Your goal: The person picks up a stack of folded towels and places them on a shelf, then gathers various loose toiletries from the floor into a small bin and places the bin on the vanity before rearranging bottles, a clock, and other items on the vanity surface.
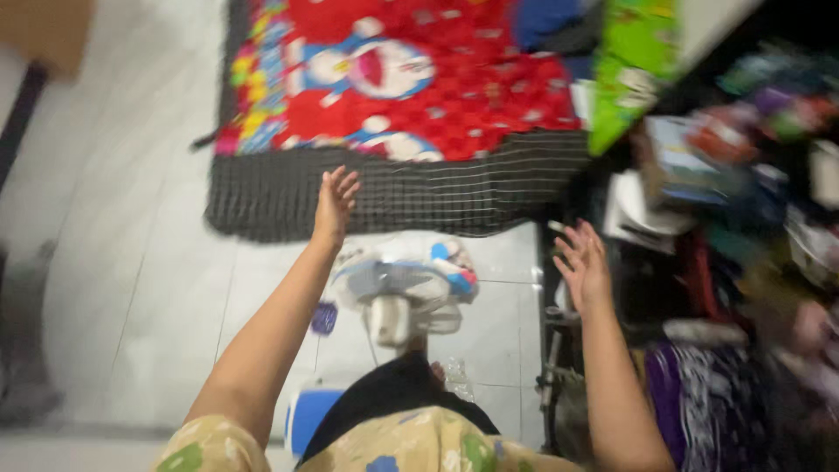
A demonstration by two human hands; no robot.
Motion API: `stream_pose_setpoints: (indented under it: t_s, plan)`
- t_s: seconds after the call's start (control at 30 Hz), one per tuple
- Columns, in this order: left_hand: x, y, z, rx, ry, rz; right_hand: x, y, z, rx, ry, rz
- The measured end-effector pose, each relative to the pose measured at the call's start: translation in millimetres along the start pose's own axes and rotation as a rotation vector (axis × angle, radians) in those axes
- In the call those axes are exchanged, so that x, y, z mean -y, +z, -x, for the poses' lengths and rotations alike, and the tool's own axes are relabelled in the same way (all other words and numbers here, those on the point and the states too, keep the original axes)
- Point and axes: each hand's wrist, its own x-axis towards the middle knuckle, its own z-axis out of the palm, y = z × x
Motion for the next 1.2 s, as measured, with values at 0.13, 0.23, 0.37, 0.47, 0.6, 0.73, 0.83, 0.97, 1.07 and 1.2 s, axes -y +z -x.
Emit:
stream_pose_setpoints:
  t_s: [0.13,0.23,0.37,0.47,0.6,0.73,0.83,0.97,1.07,1.2]
  plan:
    - [6,-95,58,-0.246,0.006,0.06,-27,81,-44,0.205,0.084,0.069]
    - [10,-151,98,-0.352,0.044,0.141,-51,144,-60,0.291,0.161,0.083]
    - [16,-196,129,-0.49,0.03,0.18,-72,206,-68,0.432,0.204,0.1]
    - [23,-211,141,-0.508,0.002,0.169,-85,235,-76,0.463,0.232,0.119]
    - [35,-220,141,-0.486,-0.073,0.127,-105,256,-80,0.403,0.284,0.149]
    - [64,-224,118,-0.432,-0.166,0.096,-122,255,-93,0.334,0.32,0.166]
    - [102,-221,93,-0.41,-0.2,0.074,-143,230,-102,0.257,0.34,0.165]
    - [162,-222,60,-0.392,-0.288,0.127,-189,183,-117,0.232,0.384,0.163]
    - [217,-228,51,-0.425,-0.401,0.074,-238,144,-139,0.141,0.47,0.257]
    - [283,-241,39,-0.537,-0.636,-0.109,-322,91,-165,0.019,0.719,0.46]
